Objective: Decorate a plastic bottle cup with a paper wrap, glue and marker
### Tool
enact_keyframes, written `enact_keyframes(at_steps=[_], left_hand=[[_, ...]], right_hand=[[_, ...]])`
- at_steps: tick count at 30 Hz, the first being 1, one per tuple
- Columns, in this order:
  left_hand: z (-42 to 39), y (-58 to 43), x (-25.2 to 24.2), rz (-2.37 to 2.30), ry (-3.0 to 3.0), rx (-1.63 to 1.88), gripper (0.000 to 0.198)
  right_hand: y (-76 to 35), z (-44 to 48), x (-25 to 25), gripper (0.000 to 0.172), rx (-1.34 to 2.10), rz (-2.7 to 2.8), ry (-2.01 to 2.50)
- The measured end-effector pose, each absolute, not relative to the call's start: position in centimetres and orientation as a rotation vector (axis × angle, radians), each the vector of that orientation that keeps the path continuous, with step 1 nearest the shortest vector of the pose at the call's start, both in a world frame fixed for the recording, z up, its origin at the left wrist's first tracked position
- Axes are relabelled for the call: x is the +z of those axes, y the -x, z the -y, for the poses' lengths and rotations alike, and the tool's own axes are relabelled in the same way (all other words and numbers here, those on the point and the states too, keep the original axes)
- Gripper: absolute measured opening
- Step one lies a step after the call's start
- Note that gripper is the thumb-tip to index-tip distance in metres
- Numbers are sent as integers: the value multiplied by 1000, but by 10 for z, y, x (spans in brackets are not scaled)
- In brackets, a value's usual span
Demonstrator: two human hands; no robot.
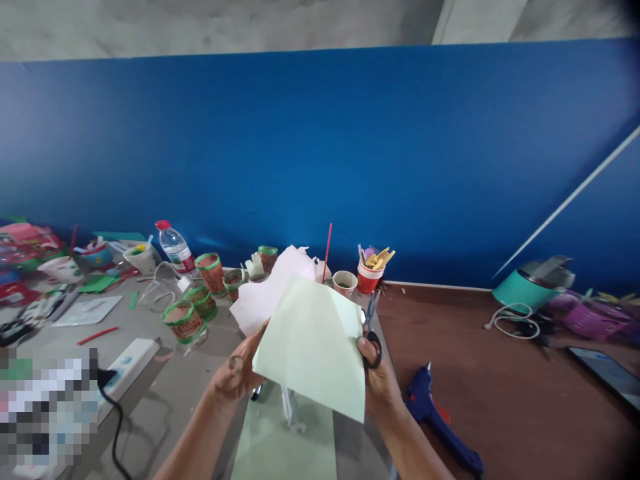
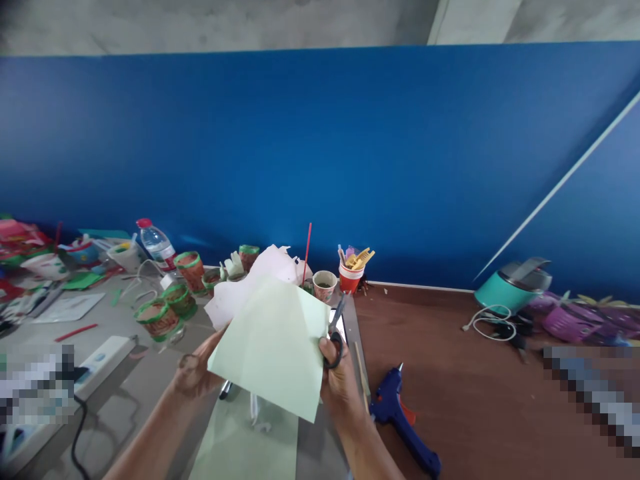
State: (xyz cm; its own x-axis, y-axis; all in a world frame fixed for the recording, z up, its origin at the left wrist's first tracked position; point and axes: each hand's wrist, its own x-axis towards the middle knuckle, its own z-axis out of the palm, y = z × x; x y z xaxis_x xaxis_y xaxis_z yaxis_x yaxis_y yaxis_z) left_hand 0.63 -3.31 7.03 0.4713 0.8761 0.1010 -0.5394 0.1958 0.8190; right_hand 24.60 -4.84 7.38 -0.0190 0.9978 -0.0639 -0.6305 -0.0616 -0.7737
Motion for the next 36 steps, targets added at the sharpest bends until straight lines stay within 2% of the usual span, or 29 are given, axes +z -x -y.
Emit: enact_keyframes(at_steps=[3,6,11,15,18,21,22,25,36], left_hand=[[36,-13,68,-414,-968,937,66],[38,-24,70,-387,-1025,809,67],[41,-38,64,-656,-1022,926,58],[39,-46,54,-860,-857,1081,59],[34,-48,57,-967,-700,1339,58],[28,-41,63,-941,-672,1544,38],[26,-37,65,-903,-710,1532,34],[25,-28,67,-838,-795,1473,44],[21,-31,61,-824,-619,1503,39]], right_hand=[[-248,43,64,42,1377,608,761],[-251,41,54,39,1229,651,804],[-249,46,59,37,1041,860,953],[-245,52,68,46,1055,963,941],[-243,57,65,48,1049,1005,927],[-239,64,56,49,1098,1093,843],[-238,67,53,49,1124,1157,810],[-232,76,47,49,1153,1356,748],[-213,82,46,34,1318,1665,888]])
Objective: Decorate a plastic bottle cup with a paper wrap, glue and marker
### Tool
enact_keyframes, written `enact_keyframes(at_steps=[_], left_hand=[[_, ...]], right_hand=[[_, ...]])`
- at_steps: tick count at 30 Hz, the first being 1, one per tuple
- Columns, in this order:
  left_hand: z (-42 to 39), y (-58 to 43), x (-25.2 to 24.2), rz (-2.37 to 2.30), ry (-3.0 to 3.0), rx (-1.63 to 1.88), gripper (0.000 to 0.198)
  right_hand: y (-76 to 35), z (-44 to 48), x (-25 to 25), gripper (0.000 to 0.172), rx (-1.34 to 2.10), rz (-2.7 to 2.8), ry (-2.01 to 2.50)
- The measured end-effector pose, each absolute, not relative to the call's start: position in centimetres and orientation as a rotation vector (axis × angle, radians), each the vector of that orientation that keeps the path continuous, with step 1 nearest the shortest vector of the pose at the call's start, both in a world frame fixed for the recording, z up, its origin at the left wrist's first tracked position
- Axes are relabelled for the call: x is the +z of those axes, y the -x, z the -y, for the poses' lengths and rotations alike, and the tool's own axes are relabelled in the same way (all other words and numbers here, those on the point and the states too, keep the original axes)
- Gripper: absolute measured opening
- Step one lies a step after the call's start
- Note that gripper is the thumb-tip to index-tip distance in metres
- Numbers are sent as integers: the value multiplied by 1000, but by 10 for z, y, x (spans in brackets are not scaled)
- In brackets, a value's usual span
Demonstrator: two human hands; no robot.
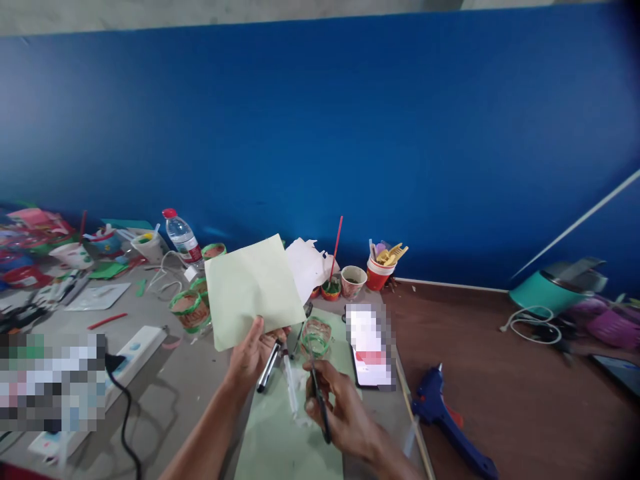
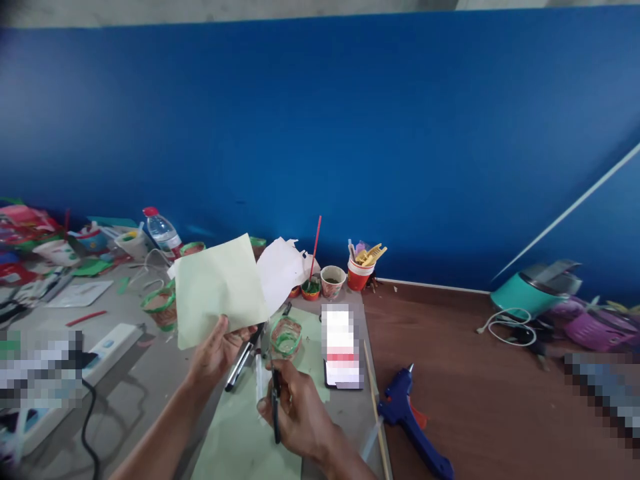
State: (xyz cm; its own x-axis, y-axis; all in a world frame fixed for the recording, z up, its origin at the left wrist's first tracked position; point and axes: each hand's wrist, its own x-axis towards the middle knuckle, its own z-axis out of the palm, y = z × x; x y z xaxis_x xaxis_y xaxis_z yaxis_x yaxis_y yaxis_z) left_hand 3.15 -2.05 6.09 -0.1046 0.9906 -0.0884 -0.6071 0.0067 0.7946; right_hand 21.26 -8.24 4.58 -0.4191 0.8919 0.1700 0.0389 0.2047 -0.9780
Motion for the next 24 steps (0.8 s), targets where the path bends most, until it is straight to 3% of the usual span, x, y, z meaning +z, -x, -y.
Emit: enact_keyframes(at_steps=[13,20,24], left_hand=[[22,-34,55,-787,-667,1462,37],[20,-32,50,-741,-563,1558,25],[22,-34,50,-739,-610,1498,30]], right_hand=[[-208,81,38,30,1226,1796,1062],[-207,82,41,31,1238,1783,1059],[-207,82,44,30,1216,1774,1053]])
